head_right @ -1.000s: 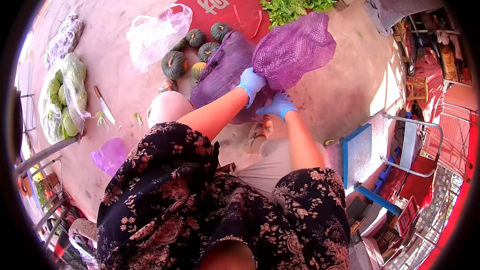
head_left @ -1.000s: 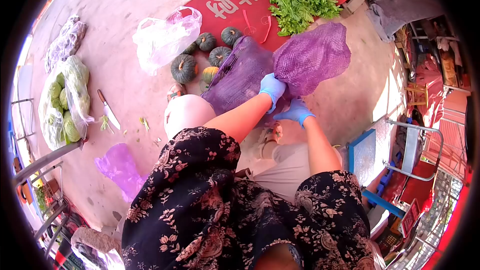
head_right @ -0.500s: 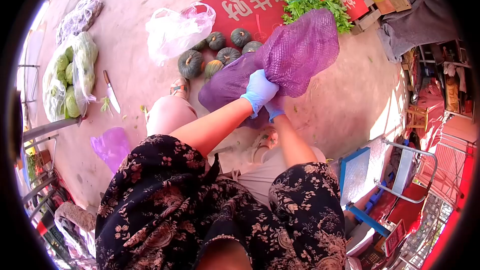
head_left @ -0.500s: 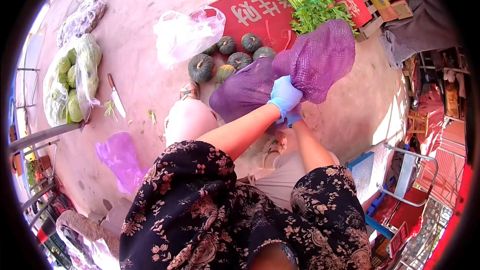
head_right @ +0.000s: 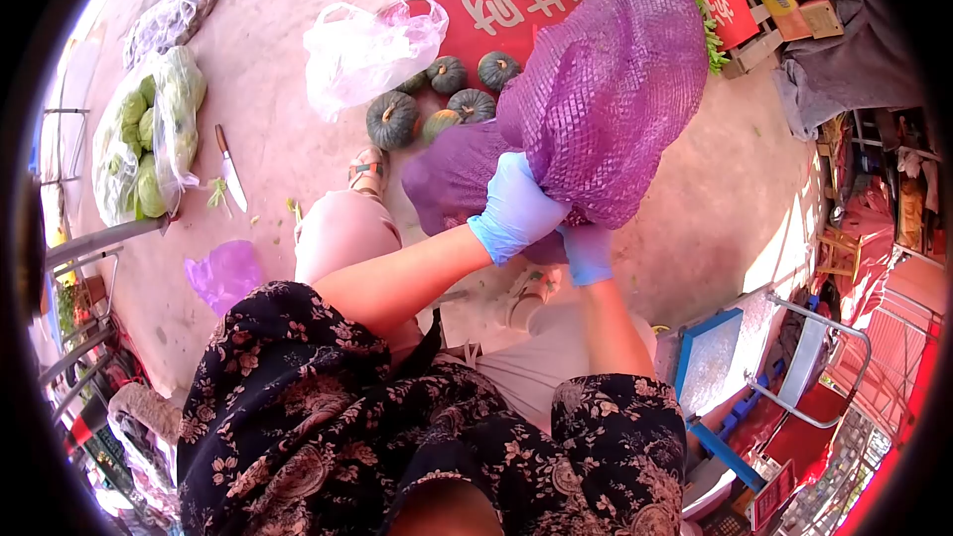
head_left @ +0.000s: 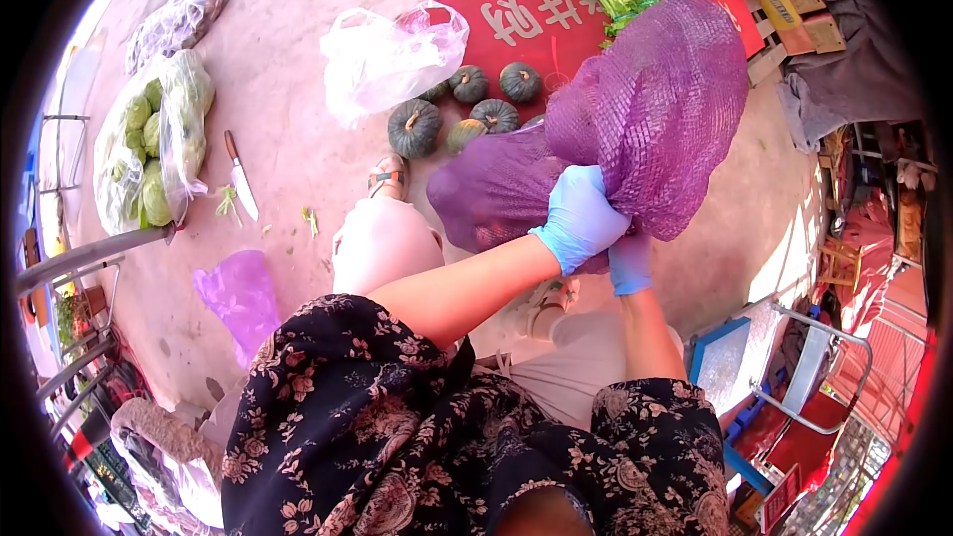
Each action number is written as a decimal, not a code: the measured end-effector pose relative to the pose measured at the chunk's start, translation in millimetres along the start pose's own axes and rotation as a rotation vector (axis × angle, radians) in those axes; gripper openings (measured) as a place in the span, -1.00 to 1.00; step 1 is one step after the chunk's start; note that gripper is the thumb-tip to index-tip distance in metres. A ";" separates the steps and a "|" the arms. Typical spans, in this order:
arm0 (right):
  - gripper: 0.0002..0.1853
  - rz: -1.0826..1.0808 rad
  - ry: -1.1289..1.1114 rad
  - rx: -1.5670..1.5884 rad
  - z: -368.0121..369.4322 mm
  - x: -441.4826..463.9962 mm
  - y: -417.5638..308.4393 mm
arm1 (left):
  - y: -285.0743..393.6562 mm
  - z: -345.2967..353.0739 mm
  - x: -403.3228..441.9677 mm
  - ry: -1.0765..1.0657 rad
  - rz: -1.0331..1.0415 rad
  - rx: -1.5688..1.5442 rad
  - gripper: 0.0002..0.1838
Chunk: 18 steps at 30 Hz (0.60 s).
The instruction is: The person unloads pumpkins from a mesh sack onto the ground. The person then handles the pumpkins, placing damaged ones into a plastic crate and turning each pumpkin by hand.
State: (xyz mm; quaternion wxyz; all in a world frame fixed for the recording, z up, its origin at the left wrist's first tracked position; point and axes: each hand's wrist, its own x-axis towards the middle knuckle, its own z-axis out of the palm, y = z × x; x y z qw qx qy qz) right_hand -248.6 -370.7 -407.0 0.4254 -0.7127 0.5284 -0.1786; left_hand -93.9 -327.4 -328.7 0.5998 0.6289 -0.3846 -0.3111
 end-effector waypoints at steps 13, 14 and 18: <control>-0.48 0.268 -0.005 0.387 -25.3 13.3 54.5 | -26.3 35.2 -64.4 -0.541 0.072 0.156 -0.82; -0.48 0.323 -0.011 0.470 -22.3 11.2 63.0 | -33.9 38.5 -69.2 -0.559 0.087 0.179 -0.80; -0.49 0.537 -0.024 0.767 -13.9 -1.5 90.3 | -50.3 45.7 -76.9 -0.665 0.081 0.268 -0.69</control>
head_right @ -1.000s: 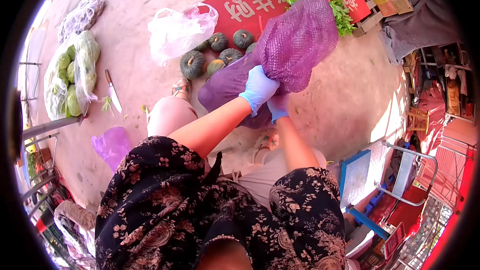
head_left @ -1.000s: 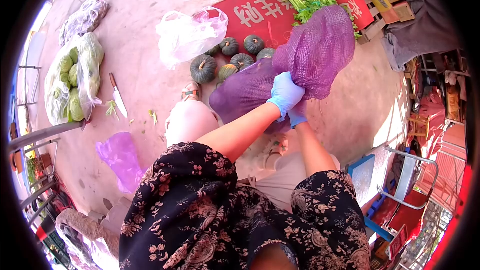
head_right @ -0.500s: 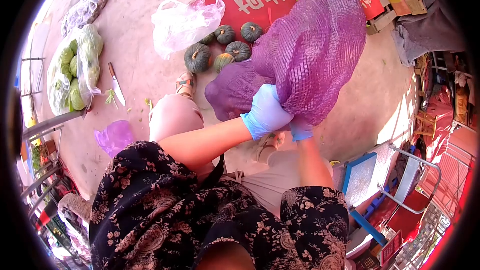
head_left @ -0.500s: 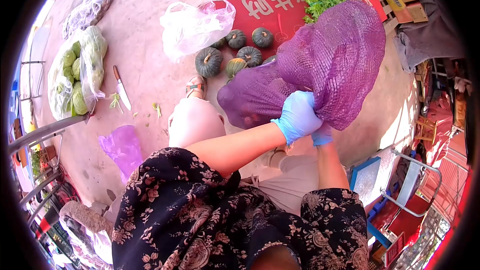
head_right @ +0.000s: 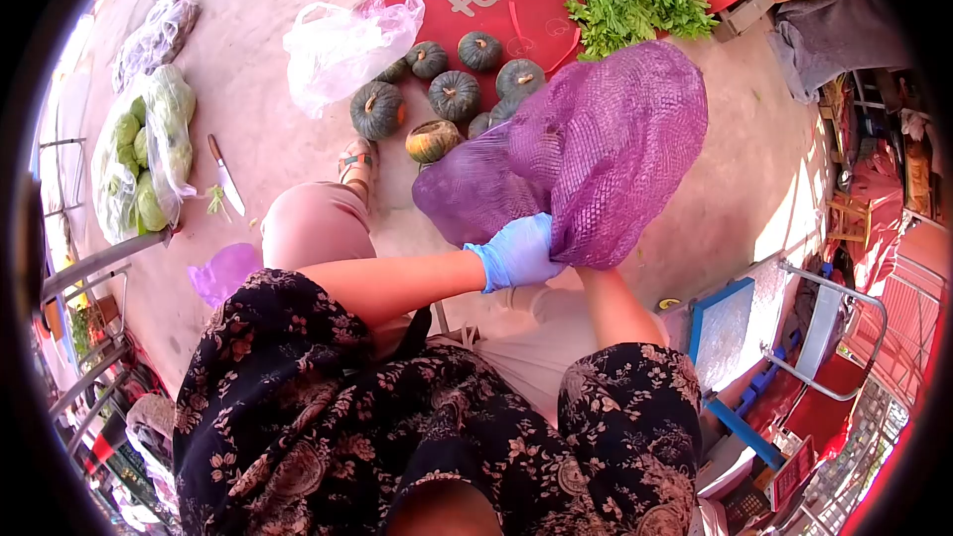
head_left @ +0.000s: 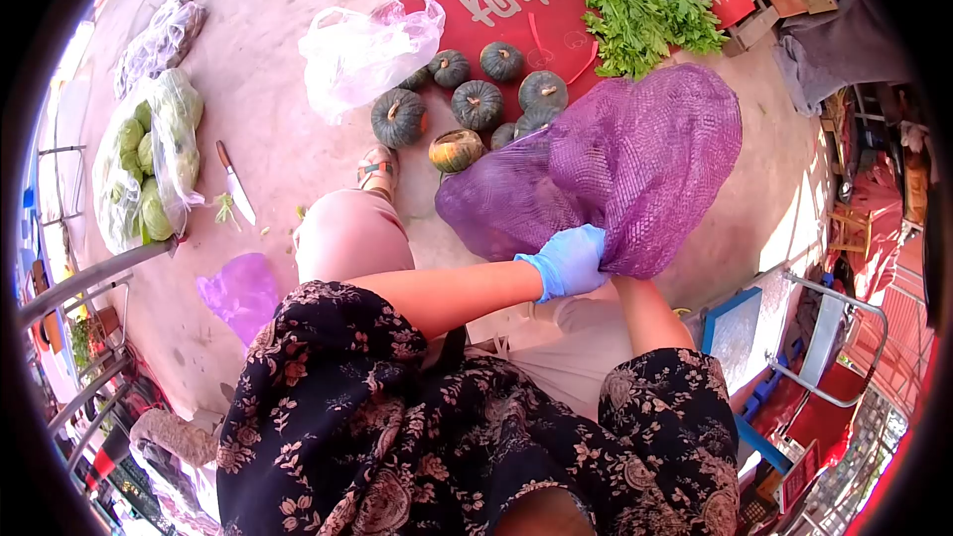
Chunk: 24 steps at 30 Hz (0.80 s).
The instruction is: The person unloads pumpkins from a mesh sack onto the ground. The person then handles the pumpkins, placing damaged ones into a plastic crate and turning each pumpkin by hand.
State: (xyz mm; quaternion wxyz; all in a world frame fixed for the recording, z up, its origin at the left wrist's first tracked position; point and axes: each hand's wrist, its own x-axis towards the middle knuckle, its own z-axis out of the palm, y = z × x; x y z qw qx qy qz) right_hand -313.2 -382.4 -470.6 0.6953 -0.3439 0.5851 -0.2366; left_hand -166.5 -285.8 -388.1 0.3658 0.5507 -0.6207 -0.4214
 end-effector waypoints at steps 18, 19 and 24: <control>-0.52 0.325 0.005 0.369 -1.6 40.9 42.5 | -33.8 -18.1 -5.4 -0.459 -0.017 0.796 -0.67; -0.52 0.331 0.008 0.369 -2.2 41.6 43.4 | -38.2 -16.6 -7.0 -0.450 0.010 0.823 -0.68; -0.53 0.330 0.005 0.298 -13.0 45.9 42.7 | -44.8 -14.5 -3.5 -0.323 -0.100 0.856 -0.69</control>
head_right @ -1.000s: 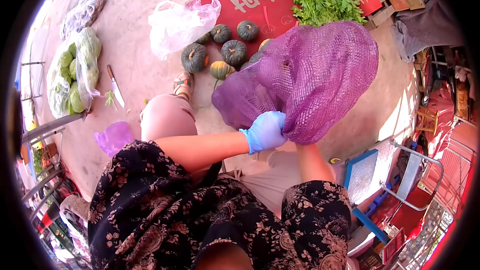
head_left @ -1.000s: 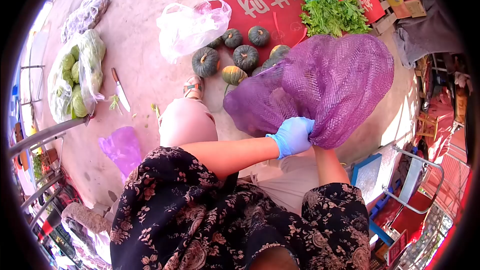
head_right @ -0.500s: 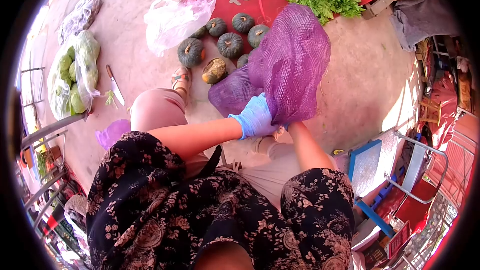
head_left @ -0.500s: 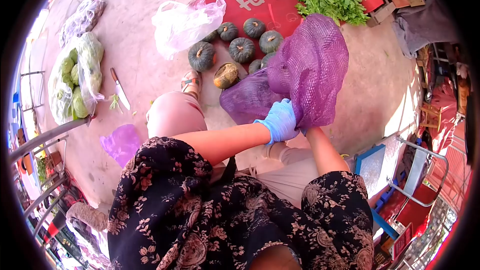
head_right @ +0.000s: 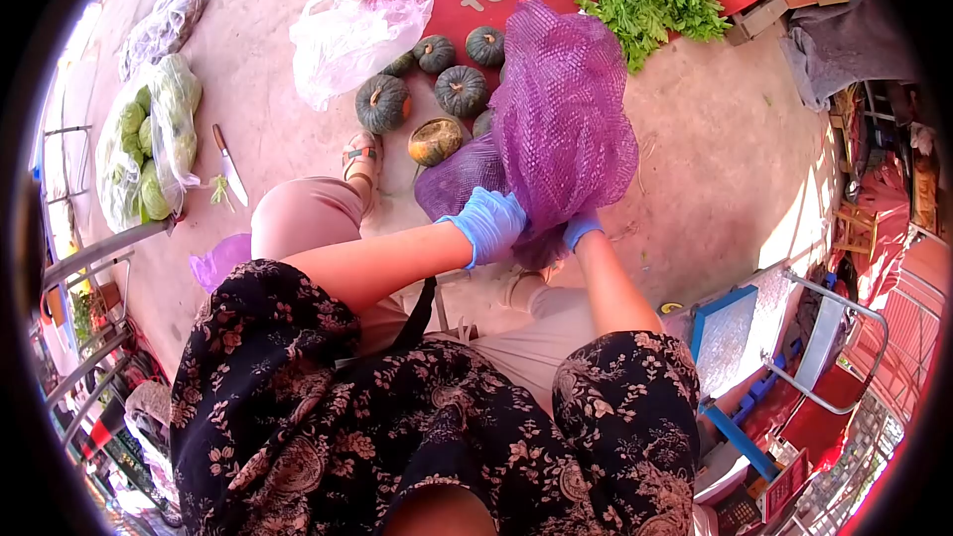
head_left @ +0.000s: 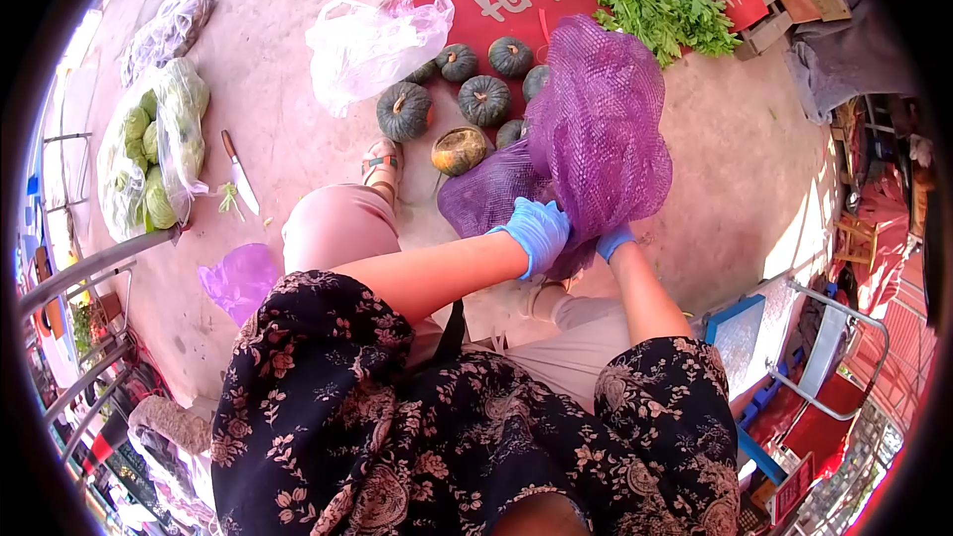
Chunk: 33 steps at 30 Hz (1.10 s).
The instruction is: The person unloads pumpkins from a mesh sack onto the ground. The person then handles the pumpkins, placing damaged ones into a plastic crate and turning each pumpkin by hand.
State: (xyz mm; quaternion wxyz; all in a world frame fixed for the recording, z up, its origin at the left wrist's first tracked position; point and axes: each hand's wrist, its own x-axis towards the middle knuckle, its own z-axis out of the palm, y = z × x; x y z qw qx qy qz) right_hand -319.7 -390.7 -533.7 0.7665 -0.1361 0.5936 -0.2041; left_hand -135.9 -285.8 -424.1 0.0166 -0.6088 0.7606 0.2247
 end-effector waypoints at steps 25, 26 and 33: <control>-0.38 -0.247 0.010 -2.040 11.3 12.2 -47.1 | -234.5 298.5 49.4 0.660 -1.395 -1.976 -0.20; -0.37 -0.195 0.000 -2.008 6.0 16.4 -48.2 | -234.6 304.5 53.2 0.652 -1.329 -2.078 -0.20; -0.37 -0.082 -0.073 -1.993 39.6 17.0 -39.9 | -230.4 303.7 73.9 0.800 -1.305 -2.208 -0.21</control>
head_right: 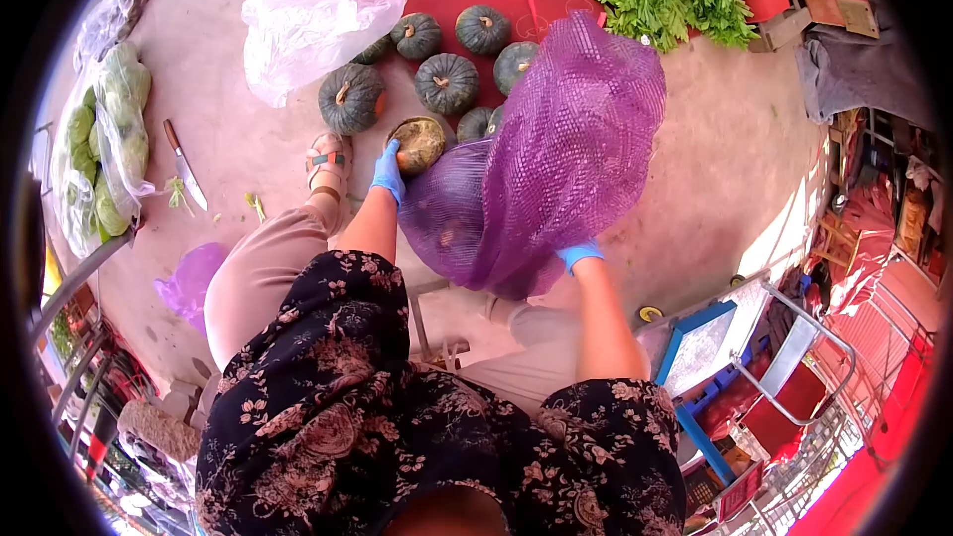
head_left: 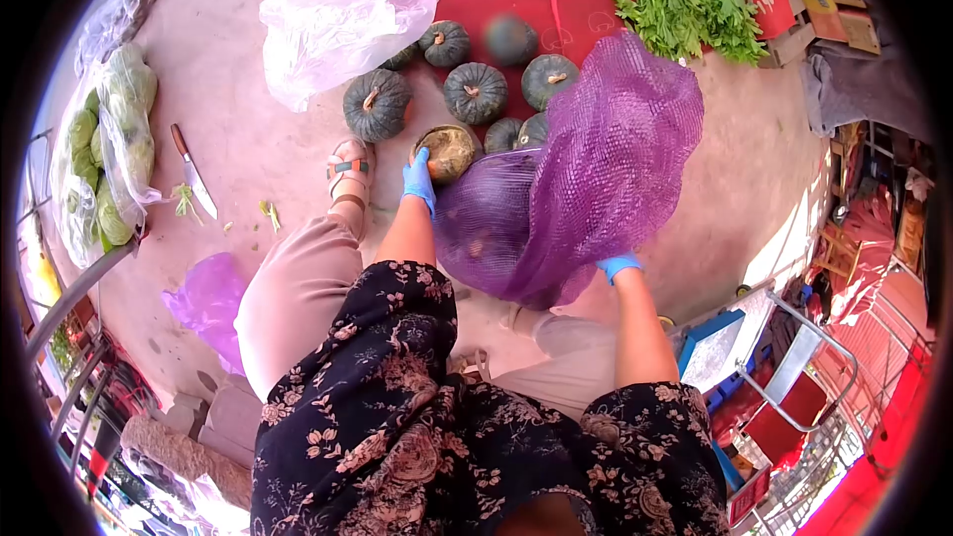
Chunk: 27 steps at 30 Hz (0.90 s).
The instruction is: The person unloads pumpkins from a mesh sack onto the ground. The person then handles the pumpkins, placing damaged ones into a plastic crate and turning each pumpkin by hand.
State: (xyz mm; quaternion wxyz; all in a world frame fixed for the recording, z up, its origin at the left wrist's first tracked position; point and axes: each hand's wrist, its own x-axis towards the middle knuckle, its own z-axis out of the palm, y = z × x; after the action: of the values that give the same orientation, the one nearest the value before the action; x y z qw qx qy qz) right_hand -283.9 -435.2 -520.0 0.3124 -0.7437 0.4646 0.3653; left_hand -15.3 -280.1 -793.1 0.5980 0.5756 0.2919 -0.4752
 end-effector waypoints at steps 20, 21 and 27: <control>-0.21 -0.379 0.599 -0.290 1.8 62.1 -132.0 | 15.4 22.1 -19.5 0.076 0.105 0.120 -0.06; -0.21 -0.364 0.622 -0.287 6.3 79.8 -129.0 | 20.5 29.6 -31.1 0.142 0.063 0.088 -0.10; -0.42 -0.282 0.395 -0.457 24.7 140.9 -156.2 | 7.0 15.6 -9.4 0.116 -0.060 -0.006 -0.15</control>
State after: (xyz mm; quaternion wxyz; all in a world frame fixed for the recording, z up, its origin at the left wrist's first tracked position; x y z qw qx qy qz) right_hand -104.1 -422.4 -631.2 0.0890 -0.9079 0.3149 0.2622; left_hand -15.6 -293.8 -779.2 0.5674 0.5913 0.3447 -0.4579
